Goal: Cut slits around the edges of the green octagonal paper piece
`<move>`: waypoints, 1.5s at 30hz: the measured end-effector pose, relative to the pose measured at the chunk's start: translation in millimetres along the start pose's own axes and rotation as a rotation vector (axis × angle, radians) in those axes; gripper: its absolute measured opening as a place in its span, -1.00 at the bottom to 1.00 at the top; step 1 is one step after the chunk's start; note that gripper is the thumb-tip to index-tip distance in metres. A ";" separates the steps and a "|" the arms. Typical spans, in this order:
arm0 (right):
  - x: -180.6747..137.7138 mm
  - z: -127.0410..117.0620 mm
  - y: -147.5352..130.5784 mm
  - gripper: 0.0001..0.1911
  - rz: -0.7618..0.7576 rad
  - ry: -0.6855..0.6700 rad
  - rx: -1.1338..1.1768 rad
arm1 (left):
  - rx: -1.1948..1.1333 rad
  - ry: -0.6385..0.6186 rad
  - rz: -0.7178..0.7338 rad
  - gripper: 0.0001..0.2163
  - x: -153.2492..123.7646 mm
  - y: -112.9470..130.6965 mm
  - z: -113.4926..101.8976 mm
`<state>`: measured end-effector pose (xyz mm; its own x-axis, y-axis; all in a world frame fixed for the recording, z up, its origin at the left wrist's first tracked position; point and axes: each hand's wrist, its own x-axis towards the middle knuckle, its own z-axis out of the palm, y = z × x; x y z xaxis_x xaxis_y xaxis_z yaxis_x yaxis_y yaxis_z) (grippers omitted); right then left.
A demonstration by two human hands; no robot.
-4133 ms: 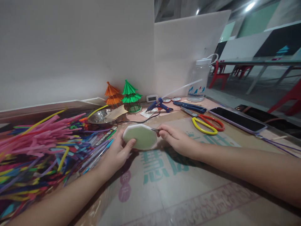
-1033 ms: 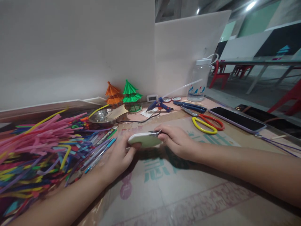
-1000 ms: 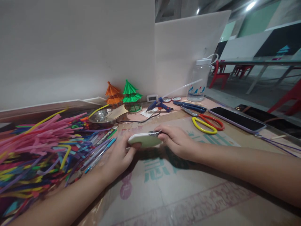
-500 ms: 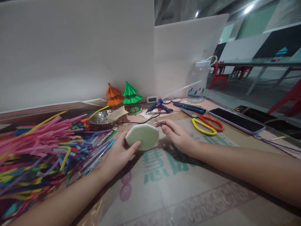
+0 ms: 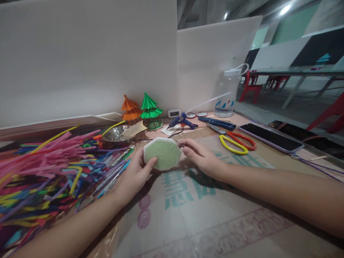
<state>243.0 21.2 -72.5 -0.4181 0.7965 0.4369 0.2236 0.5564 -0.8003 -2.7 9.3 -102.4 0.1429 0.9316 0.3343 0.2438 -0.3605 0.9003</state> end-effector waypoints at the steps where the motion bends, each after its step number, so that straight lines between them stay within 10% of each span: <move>1: -0.1 -1.0 0.2 -0.70 -0.013 0.011 -0.015 | -0.003 0.016 0.001 -0.57 0.3 -0.4 -0.3; 45: -1.9 -3.6 4.3 -0.69 -0.048 -0.019 -0.227 | 0.405 0.033 0.144 -0.77 -5.7 -11.2 -10.5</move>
<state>248.0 22.9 -75.3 -0.4489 0.7642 0.4631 0.3943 0.6345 -0.6648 -16.3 8.6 -111.5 0.1737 0.8693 0.4628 0.5815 -0.4698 0.6642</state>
